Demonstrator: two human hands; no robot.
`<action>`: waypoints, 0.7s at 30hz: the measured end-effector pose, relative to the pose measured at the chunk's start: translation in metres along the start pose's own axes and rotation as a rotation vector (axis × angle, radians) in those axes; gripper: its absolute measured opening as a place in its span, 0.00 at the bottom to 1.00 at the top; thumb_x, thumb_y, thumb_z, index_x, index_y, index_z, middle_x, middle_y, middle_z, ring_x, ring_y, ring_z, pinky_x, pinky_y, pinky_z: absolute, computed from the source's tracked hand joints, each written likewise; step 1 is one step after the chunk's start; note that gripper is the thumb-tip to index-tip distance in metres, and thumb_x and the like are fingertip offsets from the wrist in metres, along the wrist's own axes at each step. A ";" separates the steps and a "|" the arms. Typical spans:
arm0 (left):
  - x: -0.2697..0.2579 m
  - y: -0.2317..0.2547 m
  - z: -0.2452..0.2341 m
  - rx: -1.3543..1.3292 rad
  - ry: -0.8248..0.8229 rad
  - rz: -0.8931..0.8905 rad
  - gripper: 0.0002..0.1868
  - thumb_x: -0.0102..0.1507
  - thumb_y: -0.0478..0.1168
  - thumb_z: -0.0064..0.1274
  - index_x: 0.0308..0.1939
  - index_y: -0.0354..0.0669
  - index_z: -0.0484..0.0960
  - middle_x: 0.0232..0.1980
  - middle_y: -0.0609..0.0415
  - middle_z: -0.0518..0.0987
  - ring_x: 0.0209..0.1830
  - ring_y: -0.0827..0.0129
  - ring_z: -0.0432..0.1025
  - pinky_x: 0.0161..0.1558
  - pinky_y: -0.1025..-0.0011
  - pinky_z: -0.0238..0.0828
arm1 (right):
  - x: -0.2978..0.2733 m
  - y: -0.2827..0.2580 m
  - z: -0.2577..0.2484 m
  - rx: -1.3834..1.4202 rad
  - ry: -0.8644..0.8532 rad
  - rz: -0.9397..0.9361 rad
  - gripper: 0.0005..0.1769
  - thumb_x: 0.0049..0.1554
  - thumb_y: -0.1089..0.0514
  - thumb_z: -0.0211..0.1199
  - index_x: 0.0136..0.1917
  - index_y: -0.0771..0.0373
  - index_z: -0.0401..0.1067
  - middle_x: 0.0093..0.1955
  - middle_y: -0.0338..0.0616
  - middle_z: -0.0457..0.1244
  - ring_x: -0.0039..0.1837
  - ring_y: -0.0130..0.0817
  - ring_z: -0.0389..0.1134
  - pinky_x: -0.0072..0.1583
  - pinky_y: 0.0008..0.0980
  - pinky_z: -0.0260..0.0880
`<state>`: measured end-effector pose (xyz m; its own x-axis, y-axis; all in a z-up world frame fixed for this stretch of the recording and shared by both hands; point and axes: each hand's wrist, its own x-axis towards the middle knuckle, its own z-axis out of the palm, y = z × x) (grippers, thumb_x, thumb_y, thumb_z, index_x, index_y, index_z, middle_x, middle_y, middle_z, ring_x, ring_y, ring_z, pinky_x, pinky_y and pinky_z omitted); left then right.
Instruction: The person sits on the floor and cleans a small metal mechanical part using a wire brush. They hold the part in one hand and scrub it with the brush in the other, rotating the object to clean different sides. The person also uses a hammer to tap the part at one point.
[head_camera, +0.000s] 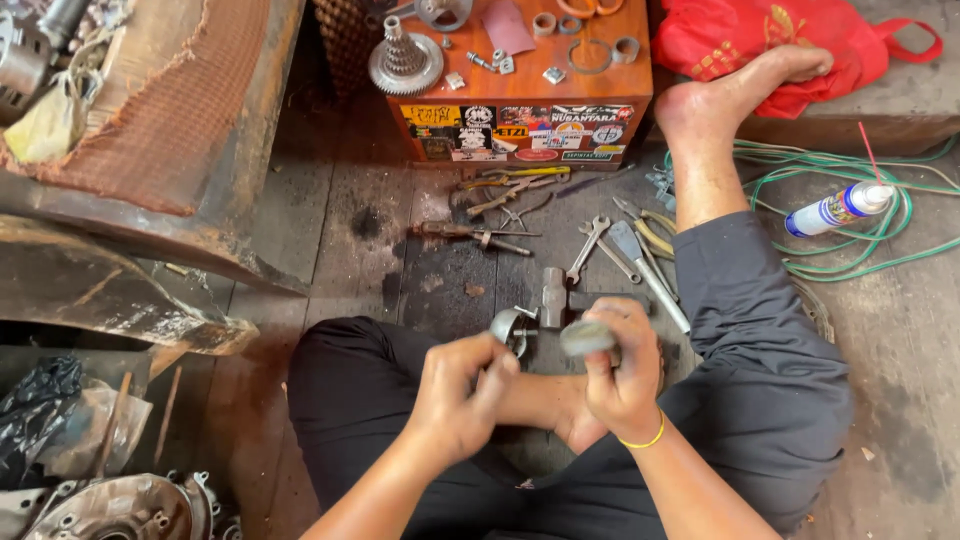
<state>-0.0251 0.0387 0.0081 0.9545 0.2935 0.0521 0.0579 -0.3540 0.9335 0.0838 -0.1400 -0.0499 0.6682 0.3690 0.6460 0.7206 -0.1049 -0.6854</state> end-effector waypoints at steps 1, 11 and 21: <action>0.008 -0.025 0.003 -0.069 0.049 -0.051 0.11 0.61 0.36 0.52 0.24 0.39 0.80 0.16 0.57 0.70 0.20 0.76 0.60 0.24 0.73 0.60 | 0.007 0.002 0.001 0.037 0.081 -0.013 0.13 0.64 0.53 0.52 0.55 0.64 0.67 0.48 0.50 0.63 0.47 0.44 0.65 0.51 0.37 0.68; 0.062 -0.129 0.038 0.225 0.003 -0.233 0.06 0.61 0.40 0.59 0.34 0.40 0.84 0.27 0.55 0.80 0.22 0.68 0.69 0.30 0.70 0.69 | 0.024 0.010 -0.050 0.357 0.400 0.286 0.07 0.71 0.60 0.40 0.62 0.60 0.52 0.56 0.44 0.54 0.52 0.32 0.54 0.62 0.32 0.62; 0.072 -0.199 0.164 0.846 -0.204 0.490 0.03 0.56 0.37 0.51 0.32 0.45 0.79 0.38 0.50 0.77 0.41 0.53 0.68 0.45 0.59 0.64 | 0.018 0.036 -0.071 0.448 0.540 0.438 0.14 0.74 0.53 0.44 0.70 0.58 0.55 0.54 0.40 0.56 0.52 0.29 0.58 0.59 0.27 0.64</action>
<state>0.0803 -0.0154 -0.2318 0.9562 -0.1839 0.2278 -0.2420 -0.9344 0.2614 0.1354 -0.2025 -0.0391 0.9507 -0.1266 0.2830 0.3081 0.2842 -0.9079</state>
